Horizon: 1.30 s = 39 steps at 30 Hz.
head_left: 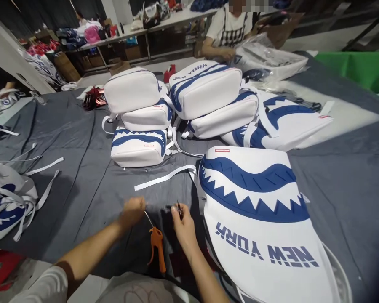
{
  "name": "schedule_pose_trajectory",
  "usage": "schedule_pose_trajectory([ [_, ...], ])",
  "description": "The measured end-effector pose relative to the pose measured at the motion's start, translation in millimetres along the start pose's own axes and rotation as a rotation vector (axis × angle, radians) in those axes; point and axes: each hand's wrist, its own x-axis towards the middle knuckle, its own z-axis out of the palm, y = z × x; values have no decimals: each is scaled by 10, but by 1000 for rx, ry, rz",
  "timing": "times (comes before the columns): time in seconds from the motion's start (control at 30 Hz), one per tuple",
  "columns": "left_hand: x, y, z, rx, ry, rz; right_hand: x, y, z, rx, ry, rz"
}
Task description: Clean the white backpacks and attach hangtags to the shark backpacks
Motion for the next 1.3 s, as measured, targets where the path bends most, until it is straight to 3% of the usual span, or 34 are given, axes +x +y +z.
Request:
schedule_pose_trajectory([
  [0.07,469,293,-126,179,28,207,221,10,13,0,60,1],
  [0.13,979,623,-176,253,36,317,469,-6,92,59,90,-3],
  [0.23,1667,1037,-98,491,91,496,818,-31,285,176,142,-7],
  [0.3,2008,1182,27,744,96,592,1008,-25,391,239,169,-22],
  [0.4,2333,1199,227,992,27,603,1239,39,456,324,186,-64],
  [0.57,2592,1106,388,1080,-52,547,1505,166,454,439,174,-13],
  [0.8,2771,1176,274,1083,-165,548,1757,63,588,477,221,-44],
  [0.93,2768,1162,266,1009,-126,549,2060,-62,747,403,306,-84],
  [1.1,2805,1182,323,937,-75,429,2426,-180,943,523,335,-40],
  [1.3,2832,1169,378,912,-63,429,2558,-231,1054,620,339,-46],
])
